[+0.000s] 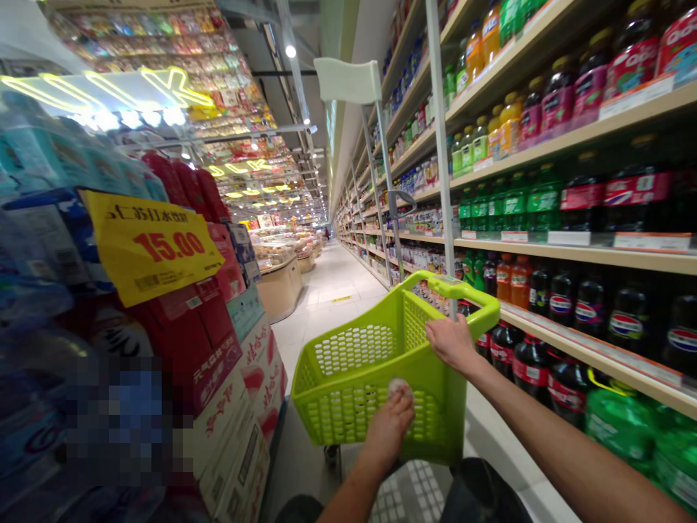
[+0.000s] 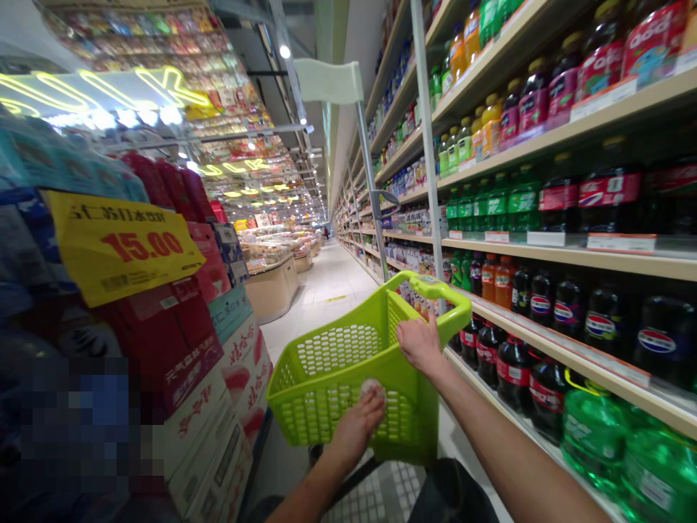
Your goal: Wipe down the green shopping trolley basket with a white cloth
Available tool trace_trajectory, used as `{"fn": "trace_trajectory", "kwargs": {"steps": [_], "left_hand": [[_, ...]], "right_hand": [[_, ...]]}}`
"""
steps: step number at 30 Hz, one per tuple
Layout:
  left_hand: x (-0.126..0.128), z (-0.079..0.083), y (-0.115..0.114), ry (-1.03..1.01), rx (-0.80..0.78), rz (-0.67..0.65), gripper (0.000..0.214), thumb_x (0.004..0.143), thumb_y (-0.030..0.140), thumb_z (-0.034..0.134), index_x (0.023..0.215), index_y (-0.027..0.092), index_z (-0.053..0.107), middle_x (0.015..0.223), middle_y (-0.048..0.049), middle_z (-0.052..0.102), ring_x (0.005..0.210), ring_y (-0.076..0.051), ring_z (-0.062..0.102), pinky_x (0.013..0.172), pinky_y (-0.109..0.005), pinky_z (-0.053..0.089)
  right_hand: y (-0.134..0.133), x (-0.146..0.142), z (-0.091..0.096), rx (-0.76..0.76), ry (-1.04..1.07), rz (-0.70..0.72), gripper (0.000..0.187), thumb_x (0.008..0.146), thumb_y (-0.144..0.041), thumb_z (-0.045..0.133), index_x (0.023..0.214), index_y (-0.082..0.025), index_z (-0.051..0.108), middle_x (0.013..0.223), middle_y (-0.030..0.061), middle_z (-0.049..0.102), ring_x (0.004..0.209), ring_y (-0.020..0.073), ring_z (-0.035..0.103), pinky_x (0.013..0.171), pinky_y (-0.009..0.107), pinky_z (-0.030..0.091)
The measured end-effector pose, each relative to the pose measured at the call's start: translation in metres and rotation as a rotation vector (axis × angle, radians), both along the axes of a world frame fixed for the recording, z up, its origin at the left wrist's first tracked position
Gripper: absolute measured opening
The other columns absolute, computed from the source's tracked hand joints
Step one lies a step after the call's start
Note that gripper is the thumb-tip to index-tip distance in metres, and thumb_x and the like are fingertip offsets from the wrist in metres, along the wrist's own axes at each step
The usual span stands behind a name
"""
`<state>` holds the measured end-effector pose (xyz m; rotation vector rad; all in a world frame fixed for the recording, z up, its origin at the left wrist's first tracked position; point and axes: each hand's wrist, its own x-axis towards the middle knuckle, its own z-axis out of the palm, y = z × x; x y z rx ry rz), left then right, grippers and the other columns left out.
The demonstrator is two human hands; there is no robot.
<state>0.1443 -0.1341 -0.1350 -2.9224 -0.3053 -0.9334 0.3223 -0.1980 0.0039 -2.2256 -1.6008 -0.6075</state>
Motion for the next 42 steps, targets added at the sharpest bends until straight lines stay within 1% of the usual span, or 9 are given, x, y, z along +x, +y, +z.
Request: {"fn": "trace_trajectory", "kwargs": {"steps": [3, 7, 9, 16, 22, 29, 36, 38, 42], "left_hand": [[0.005, 0.0, -0.01, -0.019, 0.024, -0.043, 0.024, 0.085, 0.017, 0.042, 0.101, 0.016, 0.06, 0.114, -0.0063, 0.06, 0.119, -0.02, 0.042, 0.095, -0.036, 0.044], [0.036, 0.053, -0.02, -0.155, 0.085, -0.099, 0.031, 0.088, 0.015, 0.033, 0.11, 0.017, 0.055, 0.122, -0.0079, 0.053, 0.128, -0.02, 0.028, 0.102, -0.043, 0.036], [0.05, 0.065, -0.02, -0.162, 0.083, -0.078, 0.031, 0.088, 0.016, 0.033, 0.109, 0.016, 0.056, 0.122, -0.0082, 0.053, 0.127, -0.02, 0.03, 0.101, -0.044, 0.036], [0.06, 0.029, -0.025, 0.179, 0.057, -0.136, 0.021, 0.084, 0.019, 0.043, 0.089, 0.015, 0.063, 0.102, -0.0066, 0.063, 0.113, -0.02, 0.047, 0.099, -0.034, 0.039], [0.099, 0.071, -0.032, -0.097, 0.143, -0.146, 0.029, 0.087, 0.018, 0.035, 0.103, 0.014, 0.059, 0.122, -0.0104, 0.052, 0.125, -0.022, 0.032, 0.101, -0.042, 0.035], [0.101, 0.028, -0.033, 0.31, 0.234, -0.261, 0.021, 0.084, 0.021, 0.044, 0.079, 0.015, 0.064, 0.089, -0.0063, 0.065, 0.104, -0.017, 0.051, 0.095, -0.03, 0.04], [0.129, 0.108, -0.04, -0.013, 0.266, -0.153, 0.025, 0.087, 0.02, 0.037, 0.101, 0.016, 0.058, 0.111, -0.0062, 0.058, 0.116, -0.02, 0.041, 0.105, -0.039, 0.028], [0.133, 0.105, -0.039, 0.064, 0.264, -0.128, 0.023, 0.086, 0.02, 0.04, 0.093, 0.015, 0.061, 0.101, -0.0063, 0.062, 0.11, -0.019, 0.047, 0.101, -0.038, 0.034], [0.114, 0.075, -0.029, 0.185, 0.3, -0.218, 0.02, 0.084, 0.022, 0.045, 0.078, 0.016, 0.063, 0.088, -0.0028, 0.065, 0.102, -0.016, 0.053, 0.094, -0.029, 0.042]], "right_hand": [[-0.004, 0.01, 0.003, -0.023, 0.007, 0.046, 0.035, 0.088, -0.027, 0.028, 0.074, -0.021, 0.06, 0.08, 0.0036, 0.067, 0.081, 0.0186, 0.057, 0.078, 0.034, 0.026], [-0.004, 0.019, 0.007, -0.023, 0.012, 0.068, 0.034, 0.088, -0.027, 0.029, 0.075, -0.021, 0.06, 0.081, 0.0027, 0.067, 0.08, 0.0175, 0.057, 0.075, 0.032, 0.027], [-0.004, 0.025, 0.009, 0.01, 0.012, 0.02, 0.035, 0.088, -0.027, 0.028, 0.078, -0.02, 0.061, 0.085, 0.0047, 0.067, 0.082, 0.0189, 0.056, 0.08, 0.035, 0.025], [-0.012, 0.051, 0.007, 0.04, 0.051, 0.035, 0.034, 0.088, -0.026, 0.03, 0.082, -0.021, 0.063, 0.083, 0.0033, 0.067, 0.083, 0.0176, 0.057, 0.083, 0.032, 0.026], [-0.007, 0.065, 0.015, 0.042, 0.16, 0.03, 0.042, 0.09, -0.032, 0.022, 0.092, -0.021, 0.062, 0.087, 0.0036, 0.067, 0.08, 0.0172, 0.058, 0.07, 0.027, 0.033], [-0.009, 0.061, 0.021, 0.054, 0.253, 0.023, 0.043, 0.09, -0.033, 0.024, 0.085, -0.021, 0.065, 0.084, 0.0036, 0.067, 0.079, 0.0189, 0.058, 0.072, 0.029, 0.035], [-0.007, 0.072, 0.037, -0.008, 0.399, 0.092, 0.057, 0.092, -0.04, 0.008, 0.098, -0.021, 0.062, 0.084, 0.0016, 0.067, 0.075, 0.0148, 0.06, 0.068, 0.024, 0.039], [-0.007, 0.077, 0.044, -0.022, 0.411, 0.119, 0.059, 0.092, -0.042, 0.006, 0.103, -0.021, 0.06, 0.086, 0.0011, 0.067, 0.075, 0.0139, 0.061, 0.066, 0.023, 0.04], [-0.008, 0.083, 0.05, -0.006, 0.387, 0.132, 0.059, 0.091, -0.045, 0.008, 0.104, -0.02, 0.06, 0.1, 0.0048, 0.065, 0.087, 0.0166, 0.059, 0.071, 0.024, 0.041]]}}
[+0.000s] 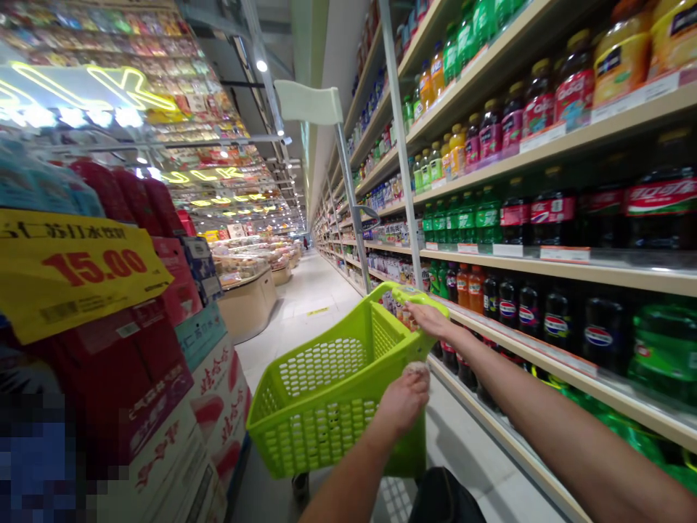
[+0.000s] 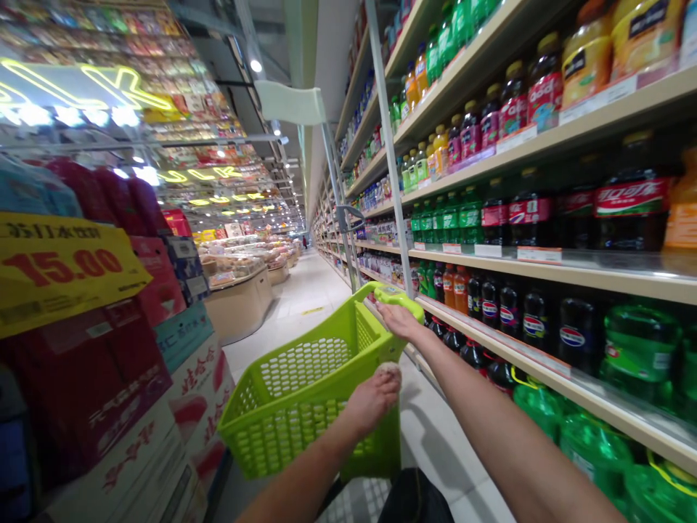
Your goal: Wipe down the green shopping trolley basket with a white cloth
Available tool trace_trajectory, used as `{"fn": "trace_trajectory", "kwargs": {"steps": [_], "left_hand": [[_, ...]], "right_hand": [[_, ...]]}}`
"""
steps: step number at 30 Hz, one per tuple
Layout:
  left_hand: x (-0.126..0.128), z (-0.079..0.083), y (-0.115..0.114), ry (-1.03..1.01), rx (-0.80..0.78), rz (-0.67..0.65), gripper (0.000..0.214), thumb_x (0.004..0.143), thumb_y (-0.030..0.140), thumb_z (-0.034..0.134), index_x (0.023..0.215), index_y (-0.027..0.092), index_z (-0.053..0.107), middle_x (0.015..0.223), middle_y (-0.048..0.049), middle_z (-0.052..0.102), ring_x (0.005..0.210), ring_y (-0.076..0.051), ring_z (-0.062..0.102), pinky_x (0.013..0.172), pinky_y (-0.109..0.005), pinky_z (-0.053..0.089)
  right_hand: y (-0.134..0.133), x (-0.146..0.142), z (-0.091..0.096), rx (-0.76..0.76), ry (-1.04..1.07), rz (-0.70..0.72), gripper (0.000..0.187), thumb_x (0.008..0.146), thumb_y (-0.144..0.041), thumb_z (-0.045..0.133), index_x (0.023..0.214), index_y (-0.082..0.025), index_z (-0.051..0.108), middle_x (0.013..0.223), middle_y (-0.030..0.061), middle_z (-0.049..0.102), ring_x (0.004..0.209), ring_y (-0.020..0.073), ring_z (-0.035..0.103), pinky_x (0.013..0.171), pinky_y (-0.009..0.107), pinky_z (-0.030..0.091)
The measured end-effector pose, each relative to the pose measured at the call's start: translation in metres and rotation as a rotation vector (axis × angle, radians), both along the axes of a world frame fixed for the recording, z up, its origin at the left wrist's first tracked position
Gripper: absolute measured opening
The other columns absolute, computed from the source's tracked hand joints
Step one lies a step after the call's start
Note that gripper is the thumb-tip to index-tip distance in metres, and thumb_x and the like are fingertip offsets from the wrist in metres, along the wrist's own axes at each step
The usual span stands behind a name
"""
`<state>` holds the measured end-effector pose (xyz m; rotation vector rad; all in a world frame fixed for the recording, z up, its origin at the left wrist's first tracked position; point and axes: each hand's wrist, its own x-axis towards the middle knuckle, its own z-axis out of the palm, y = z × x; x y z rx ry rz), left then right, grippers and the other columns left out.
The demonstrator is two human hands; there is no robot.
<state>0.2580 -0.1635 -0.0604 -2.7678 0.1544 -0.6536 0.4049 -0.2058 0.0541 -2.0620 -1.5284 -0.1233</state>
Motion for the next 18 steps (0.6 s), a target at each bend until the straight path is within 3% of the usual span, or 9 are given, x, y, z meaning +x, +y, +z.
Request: {"fn": "trace_trajectory", "kwargs": {"steps": [3, 7, 9, 13, 15, 18], "left_hand": [[-0.025, 0.005, 0.015, -0.171, -0.038, -0.002, 0.021, 0.086, 0.02, 0.042, 0.093, 0.016, 0.061, 0.109, -0.0033, 0.061, 0.118, -0.018, 0.042, 0.101, -0.034, 0.036], [-0.044, 0.025, 0.033, -0.315, -0.199, 0.205, 0.027, 0.084, 0.012, 0.039, 0.099, 0.018, 0.061, 0.116, -0.0051, 0.058, 0.121, -0.018, 0.039, 0.102, -0.041, 0.035], [-0.056, 0.015, 0.04, -0.274, -0.267, 0.245, 0.027, 0.082, 0.009, 0.042, 0.097, 0.019, 0.062, 0.115, -0.0053, 0.059, 0.12, -0.019, 0.041, 0.1, -0.041, 0.038], [-0.111, -0.035, 0.064, -0.339, -0.341, 0.313, 0.035, 0.078, 0.005, 0.043, 0.105, 0.02, 0.059, 0.12, -0.0054, 0.055, 0.122, -0.02, 0.038, 0.099, -0.044, 0.038], [-0.14, -0.053, 0.077, -0.444, -0.39, 0.404, 0.045, 0.075, 0.0, 0.038, 0.109, 0.023, 0.057, 0.122, -0.0039, 0.054, 0.122, -0.019, 0.038, 0.099, -0.046, 0.036], [-0.146, -0.051, 0.081, -0.575, -0.454, 0.523, 0.051, 0.073, -0.003, 0.034, 0.112, 0.022, 0.055, 0.127, -0.0057, 0.048, 0.124, -0.02, 0.035, 0.1, -0.048, 0.034]], "right_hand": [[0.004, -0.001, -0.002, -0.013, -0.025, 0.011, 0.061, 0.09, -0.046, 0.008, 0.099, -0.019, 0.062, 0.101, 0.0064, 0.064, 0.09, 0.0189, 0.058, 0.073, 0.026, 0.041], [0.012, -0.014, -0.009, -0.058, -0.07, 0.039, 0.057, 0.09, -0.044, 0.01, 0.099, -0.021, 0.061, 0.102, 0.0061, 0.063, 0.092, 0.0203, 0.057, 0.081, 0.031, 0.038], [0.012, -0.025, -0.016, -0.081, -0.101, 0.047, 0.054, 0.09, -0.044, 0.014, 0.096, -0.02, 0.062, 0.099, 0.0072, 0.064, 0.093, 0.0221, 0.057, 0.085, 0.035, 0.035], [0.003, -0.042, -0.033, -0.081, -0.218, 0.064, 0.044, 0.087, -0.042, 0.03, 0.076, -0.02, 0.066, 0.085, 0.0083, 0.067, 0.092, 0.0254, 0.055, 0.093, 0.044, 0.023], [0.002, -0.05, -0.04, -0.062, -0.29, 0.043, 0.043, 0.087, -0.04, 0.03, 0.072, -0.021, 0.066, 0.083, 0.008, 0.067, 0.092, 0.025, 0.055, 0.093, 0.045, 0.021], [0.009, -0.068, -0.045, -0.075, -0.297, 0.044, 0.045, 0.089, -0.039, 0.026, 0.073, -0.022, 0.065, 0.083, 0.0067, 0.067, 0.086, 0.0226, 0.057, 0.089, 0.044, 0.024]]}}
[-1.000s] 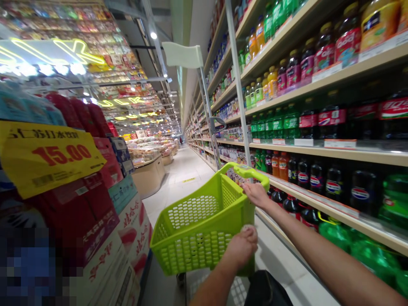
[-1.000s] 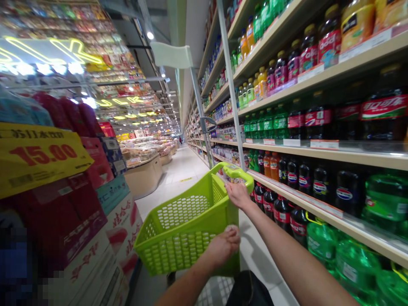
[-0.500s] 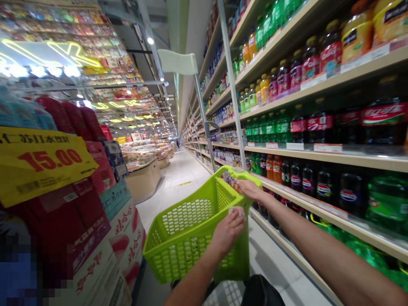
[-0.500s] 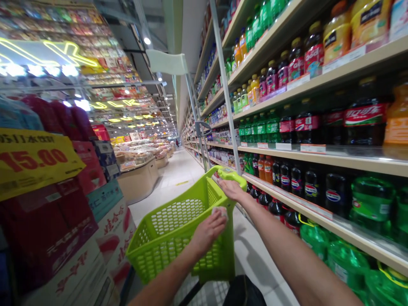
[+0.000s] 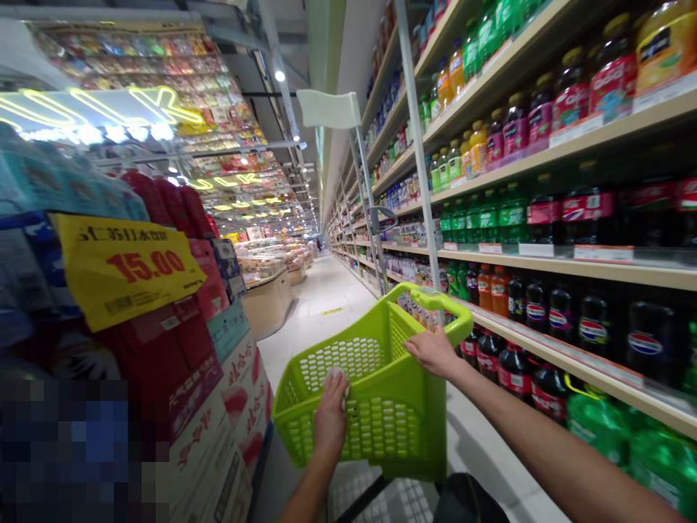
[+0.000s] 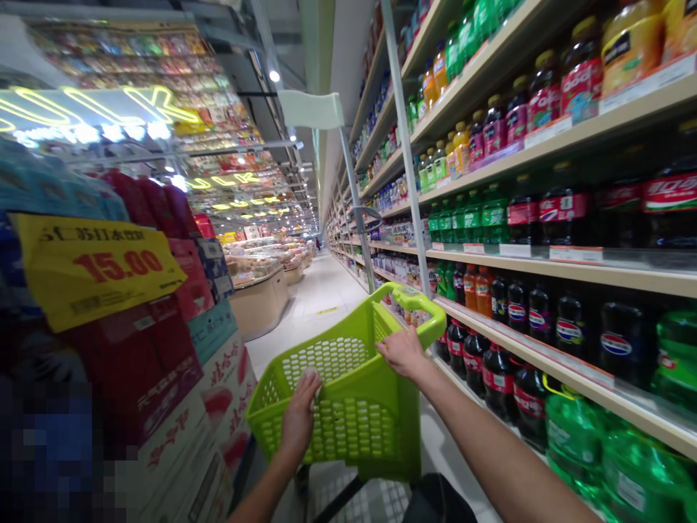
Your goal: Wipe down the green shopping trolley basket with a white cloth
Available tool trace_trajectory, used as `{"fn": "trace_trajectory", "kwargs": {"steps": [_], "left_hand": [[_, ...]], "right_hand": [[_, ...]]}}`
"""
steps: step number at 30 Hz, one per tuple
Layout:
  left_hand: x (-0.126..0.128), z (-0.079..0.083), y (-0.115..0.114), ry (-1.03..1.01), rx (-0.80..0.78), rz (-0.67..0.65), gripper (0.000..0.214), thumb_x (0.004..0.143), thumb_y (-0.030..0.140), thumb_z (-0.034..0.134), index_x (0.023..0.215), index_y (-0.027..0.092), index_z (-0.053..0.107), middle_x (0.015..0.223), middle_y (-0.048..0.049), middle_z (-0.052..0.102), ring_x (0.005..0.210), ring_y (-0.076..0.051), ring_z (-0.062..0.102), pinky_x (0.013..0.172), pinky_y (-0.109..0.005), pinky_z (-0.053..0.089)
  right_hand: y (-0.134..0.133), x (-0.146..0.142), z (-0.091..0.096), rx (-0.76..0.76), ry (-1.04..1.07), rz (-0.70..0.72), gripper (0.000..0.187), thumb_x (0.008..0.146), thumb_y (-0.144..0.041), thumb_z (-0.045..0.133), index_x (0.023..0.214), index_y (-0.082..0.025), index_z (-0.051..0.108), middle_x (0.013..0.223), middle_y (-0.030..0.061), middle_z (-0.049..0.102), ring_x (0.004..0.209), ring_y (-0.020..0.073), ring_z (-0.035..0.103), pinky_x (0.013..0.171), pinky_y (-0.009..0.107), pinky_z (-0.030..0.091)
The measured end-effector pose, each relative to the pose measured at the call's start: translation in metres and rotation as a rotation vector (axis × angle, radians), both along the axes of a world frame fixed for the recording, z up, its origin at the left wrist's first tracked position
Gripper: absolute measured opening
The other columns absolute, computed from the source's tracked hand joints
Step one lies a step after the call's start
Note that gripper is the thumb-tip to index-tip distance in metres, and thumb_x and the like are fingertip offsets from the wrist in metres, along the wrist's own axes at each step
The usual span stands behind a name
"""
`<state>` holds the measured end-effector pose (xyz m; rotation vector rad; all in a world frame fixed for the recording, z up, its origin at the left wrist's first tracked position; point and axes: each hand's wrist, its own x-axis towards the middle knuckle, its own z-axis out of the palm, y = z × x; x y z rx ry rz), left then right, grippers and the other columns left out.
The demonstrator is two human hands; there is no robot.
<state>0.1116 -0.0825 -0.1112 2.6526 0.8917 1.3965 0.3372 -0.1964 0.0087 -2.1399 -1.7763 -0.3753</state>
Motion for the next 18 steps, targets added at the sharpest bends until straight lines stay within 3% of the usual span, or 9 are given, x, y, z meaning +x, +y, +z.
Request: {"fn": "trace_trajectory", "kwargs": {"steps": [4, 6, 8, 12, 14, 16, 18], "left_hand": [[0.056, 0.028, -0.024, 0.081, 0.09, -0.21, 0.042, 0.079, 0.005, 0.04, 0.116, 0.022, 0.052, 0.125, -0.0058, 0.051, 0.123, -0.02, 0.035, 0.102, -0.048, 0.031], [0.07, 0.033, -0.029, 0.108, 0.103, -0.243, 0.039, 0.08, 0.009, 0.042, 0.116, 0.02, 0.051, 0.123, -0.0071, 0.052, 0.123, -0.02, 0.037, 0.103, -0.046, 0.032], [0.055, 0.026, -0.024, 0.108, 0.062, -0.199, 0.037, 0.08, 0.009, 0.043, 0.114, 0.02, 0.054, 0.124, -0.0072, 0.052, 0.122, -0.02, 0.037, 0.102, -0.046, 0.033], [-0.026, 0.0, 0.006, 0.052, -0.097, 0.042, 0.045, 0.075, 0.001, 0.038, 0.113, 0.02, 0.055, 0.126, -0.0073, 0.049, 0.12, -0.021, 0.041, 0.1, -0.046, 0.036], [-0.048, -0.004, 0.013, 0.044, -0.132, 0.108, 0.05, 0.072, -0.002, 0.037, 0.112, 0.02, 0.055, 0.125, -0.0066, 0.05, 0.12, -0.02, 0.041, 0.1, -0.046, 0.035], [-0.039, -0.003, 0.008, 0.052, -0.094, 0.074, 0.05, 0.071, -0.003, 0.036, 0.111, 0.019, 0.056, 0.126, -0.0066, 0.05, 0.121, -0.021, 0.038, 0.101, -0.047, 0.033], [-0.009, 0.001, -0.007, 0.072, 0.001, -0.027, 0.046, 0.074, -0.001, 0.037, 0.111, 0.019, 0.055, 0.126, -0.0069, 0.049, 0.124, -0.021, 0.035, 0.102, -0.049, 0.032]], "right_hand": [[0.014, -0.033, -0.011, -0.023, 0.017, 0.07, 0.045, 0.09, -0.038, 0.022, 0.08, -0.022, 0.063, 0.085, 0.0043, 0.068, 0.082, 0.0203, 0.058, 0.083, 0.04, 0.027], [0.015, -0.043, -0.018, -0.008, 0.006, 0.075, 0.044, 0.091, -0.036, 0.02, 0.084, -0.021, 0.062, 0.086, 0.0052, 0.067, 0.084, 0.0202, 0.058, 0.083, 0.038, 0.027], [0.014, -0.045, -0.026, 0.023, -0.009, 0.078, 0.041, 0.091, -0.033, 0.023, 0.089, -0.02, 0.061, 0.089, 0.0066, 0.067, 0.087, 0.02, 0.057, 0.084, 0.037, 0.025], [0.011, -0.04, -0.04, 0.132, -0.062, 0.078, 0.032, 0.089, -0.032, 0.031, 0.092, -0.02, 0.061, 0.087, 0.0055, 0.066, 0.086, 0.0191, 0.055, 0.088, 0.036, 0.021], [0.011, -0.041, -0.046, 0.177, -0.084, 0.052, 0.032, 0.089, -0.031, 0.033, 0.085, -0.021, 0.063, 0.082, 0.004, 0.066, 0.084, 0.0191, 0.053, 0.089, 0.037, 0.019], [0.011, -0.044, -0.05, 0.212, -0.098, 0.02, 0.033, 0.088, -0.031, 0.033, 0.079, -0.022, 0.064, 0.079, 0.0032, 0.065, 0.084, 0.0191, 0.052, 0.091, 0.038, 0.016], [0.011, -0.048, -0.054, 0.236, -0.114, 0.007, 0.033, 0.088, -0.031, 0.034, 0.078, -0.022, 0.064, 0.077, 0.0027, 0.064, 0.084, 0.0188, 0.051, 0.092, 0.039, 0.014]]}}
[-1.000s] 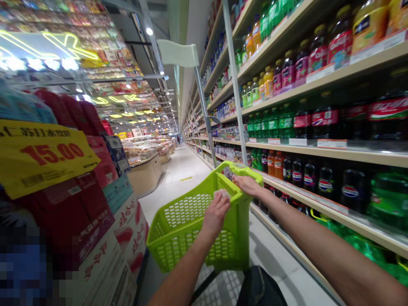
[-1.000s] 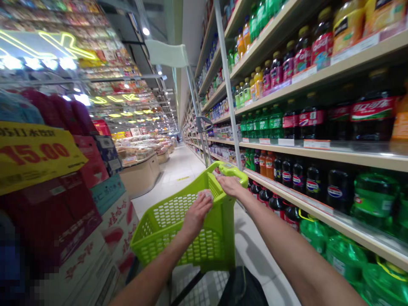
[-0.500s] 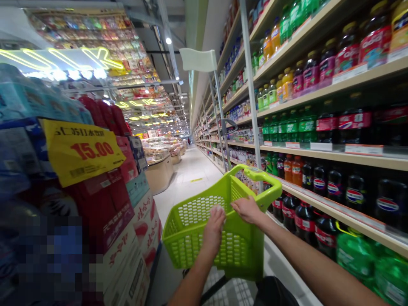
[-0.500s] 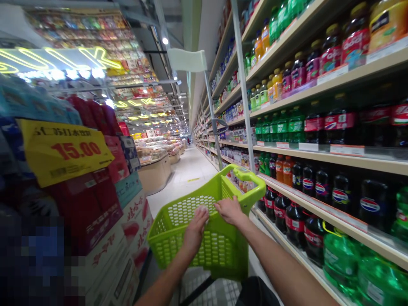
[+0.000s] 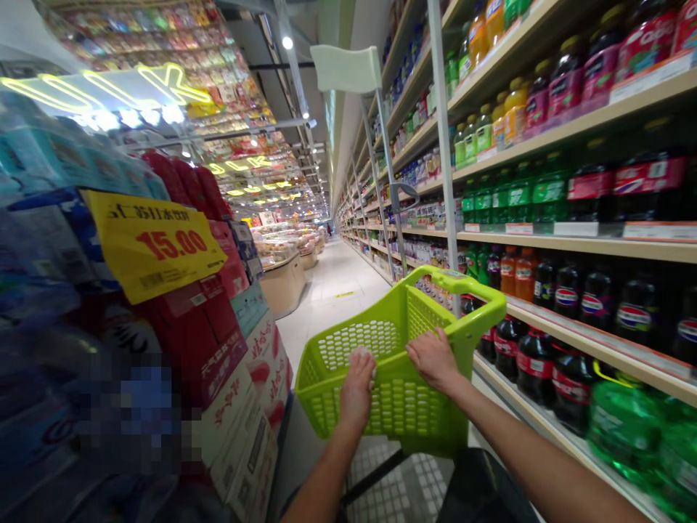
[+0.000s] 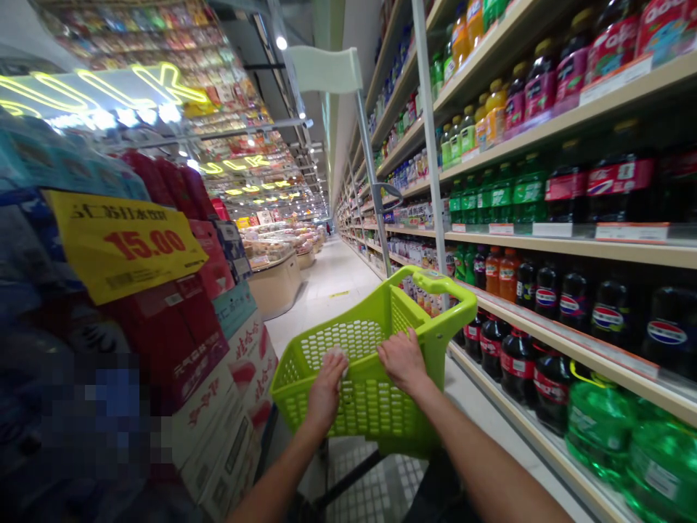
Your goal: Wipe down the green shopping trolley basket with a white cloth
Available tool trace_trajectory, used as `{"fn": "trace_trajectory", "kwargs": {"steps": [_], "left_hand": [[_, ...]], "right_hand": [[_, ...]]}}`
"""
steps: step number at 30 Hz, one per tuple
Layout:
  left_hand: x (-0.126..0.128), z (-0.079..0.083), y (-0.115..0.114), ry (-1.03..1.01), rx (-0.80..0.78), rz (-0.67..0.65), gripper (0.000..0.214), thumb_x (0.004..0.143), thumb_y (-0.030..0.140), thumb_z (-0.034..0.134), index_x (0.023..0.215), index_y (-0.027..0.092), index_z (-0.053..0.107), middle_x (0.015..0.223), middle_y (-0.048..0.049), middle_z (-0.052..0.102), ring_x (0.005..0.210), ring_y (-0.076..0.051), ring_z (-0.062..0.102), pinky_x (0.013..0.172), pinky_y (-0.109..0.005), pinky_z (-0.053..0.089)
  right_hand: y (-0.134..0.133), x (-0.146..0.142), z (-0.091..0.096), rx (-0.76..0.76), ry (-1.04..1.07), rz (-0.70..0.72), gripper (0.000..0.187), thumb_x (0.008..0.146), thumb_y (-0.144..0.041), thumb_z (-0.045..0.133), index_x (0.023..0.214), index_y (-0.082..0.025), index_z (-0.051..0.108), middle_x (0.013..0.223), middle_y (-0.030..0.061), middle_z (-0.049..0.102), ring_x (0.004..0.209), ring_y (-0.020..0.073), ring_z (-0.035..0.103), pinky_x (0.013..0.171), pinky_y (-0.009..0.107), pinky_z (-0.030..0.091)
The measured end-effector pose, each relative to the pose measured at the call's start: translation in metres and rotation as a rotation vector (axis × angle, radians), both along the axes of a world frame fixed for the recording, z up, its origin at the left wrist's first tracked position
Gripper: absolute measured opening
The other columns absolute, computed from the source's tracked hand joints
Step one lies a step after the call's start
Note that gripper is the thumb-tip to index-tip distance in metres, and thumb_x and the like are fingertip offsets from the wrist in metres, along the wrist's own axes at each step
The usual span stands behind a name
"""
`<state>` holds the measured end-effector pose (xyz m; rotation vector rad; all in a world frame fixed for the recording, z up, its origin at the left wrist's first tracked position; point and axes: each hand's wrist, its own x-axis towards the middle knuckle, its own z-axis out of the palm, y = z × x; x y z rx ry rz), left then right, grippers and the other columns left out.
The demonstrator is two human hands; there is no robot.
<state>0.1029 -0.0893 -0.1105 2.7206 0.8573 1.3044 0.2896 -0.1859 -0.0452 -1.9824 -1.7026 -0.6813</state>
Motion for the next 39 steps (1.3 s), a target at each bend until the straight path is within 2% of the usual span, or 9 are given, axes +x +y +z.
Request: {"fn": "trace_trajectory", "kwargs": {"steps": [3, 5, 11, 13, 19, 22, 29, 31, 39], "left_hand": [[0.039, 0.003, -0.02, 0.054, 0.137, -0.127, 0.035, 0.08, 0.005, 0.039, 0.107, 0.019, 0.057, 0.122, -0.0053, 0.053, 0.125, -0.02, 0.034, 0.1, -0.047, 0.035], [0.034, 0.0, -0.02, 0.085, 0.195, -0.153, 0.033, 0.081, 0.007, 0.04, 0.107, 0.019, 0.057, 0.121, -0.0051, 0.055, 0.124, -0.019, 0.034, 0.1, -0.045, 0.037], [-0.074, -0.019, 0.027, 0.009, 0.166, 0.094, 0.052, 0.073, -0.003, 0.031, 0.114, 0.022, 0.053, 0.126, -0.0035, 0.051, 0.125, -0.017, 0.033, 0.102, -0.043, 0.033], [-0.084, -0.021, 0.032, -0.039, 0.122, 0.173, 0.058, 0.069, -0.005, 0.031, 0.115, 0.023, 0.052, 0.127, -0.0028, 0.049, 0.125, -0.016, 0.033, 0.103, -0.044, 0.031], [0.002, -0.018, -0.002, 0.013, 0.093, -0.043, 0.061, 0.068, -0.004, 0.031, 0.123, 0.021, 0.044, 0.129, -0.0044, 0.047, 0.124, -0.017, 0.034, 0.102, -0.045, 0.033], [0.014, -0.016, -0.009, 0.026, 0.089, -0.097, 0.059, 0.071, -0.002, 0.032, 0.124, 0.019, 0.043, 0.129, -0.0062, 0.047, 0.124, -0.018, 0.035, 0.102, -0.044, 0.033], [-0.074, -0.017, 0.027, -0.076, -0.078, 0.216, 0.06, 0.07, -0.004, 0.032, 0.121, 0.025, 0.047, 0.134, -0.0025, 0.041, 0.122, -0.017, 0.037, 0.1, -0.038, 0.035], [-0.065, -0.016, 0.026, -0.103, -0.085, 0.232, 0.056, 0.071, -0.002, 0.033, 0.119, 0.023, 0.049, 0.134, -0.0038, 0.041, 0.123, -0.019, 0.036, 0.1, -0.04, 0.035], [0.028, -0.01, -0.008, 0.033, 0.176, -0.138, 0.048, 0.079, 0.004, 0.036, 0.123, 0.02, 0.043, 0.132, -0.0074, 0.043, 0.127, -0.019, 0.03, 0.102, -0.046, 0.033]], "right_hand": [[-0.002, 0.0, -0.002, 0.011, -0.034, 0.012, 0.03, 0.088, -0.031, 0.035, 0.08, -0.023, 0.063, 0.079, 0.0019, 0.064, 0.085, 0.0182, 0.05, 0.094, 0.038, 0.014], [-0.004, 0.003, -0.002, 0.011, -0.046, 0.018, 0.029, 0.088, -0.03, 0.036, 0.081, -0.024, 0.063, 0.08, 0.0017, 0.064, 0.085, 0.0179, 0.05, 0.094, 0.037, 0.014], [-0.005, 0.004, -0.002, 0.012, -0.031, 0.001, 0.029, 0.088, -0.031, 0.036, 0.079, -0.024, 0.063, 0.078, 0.0018, 0.063, 0.085, 0.0182, 0.049, 0.095, 0.038, 0.014], [-0.004, 0.001, -0.003, 0.017, -0.012, -0.017, 0.029, 0.087, -0.031, 0.036, 0.078, -0.023, 0.063, 0.078, 0.0019, 0.062, 0.085, 0.0185, 0.049, 0.096, 0.038, 0.013], [-0.005, -0.002, -0.002, 0.008, -0.006, -0.013, 0.032, 0.088, -0.031, 0.033, 0.078, -0.023, 0.062, 0.08, 0.0024, 0.062, 0.086, 0.0188, 0.049, 0.097, 0.039, 0.012], [-0.008, 0.0, -0.001, -0.005, -0.013, -0.006, 0.031, 0.088, -0.031, 0.033, 0.079, -0.024, 0.062, 0.081, 0.0028, 0.062, 0.087, 0.0191, 0.049, 0.097, 0.039, 0.013], [-0.006, -0.001, -0.001, 0.003, 0.025, 0.006, 0.031, 0.088, -0.031, 0.033, 0.081, -0.024, 0.063, 0.081, 0.0024, 0.062, 0.087, 0.0189, 0.049, 0.098, 0.039, 0.012], [-0.003, -0.005, -0.002, 0.011, 0.042, -0.026, 0.033, 0.088, -0.031, 0.033, 0.078, -0.023, 0.063, 0.079, 0.0026, 0.062, 0.087, 0.0191, 0.049, 0.098, 0.04, 0.012], [-0.007, -0.011, -0.002, 0.009, 0.031, 0.006, 0.026, 0.087, -0.028, 0.036, 0.083, -0.024, 0.062, 0.084, 0.0014, 0.062, 0.089, 0.0179, 0.049, 0.099, 0.04, 0.011]]}}
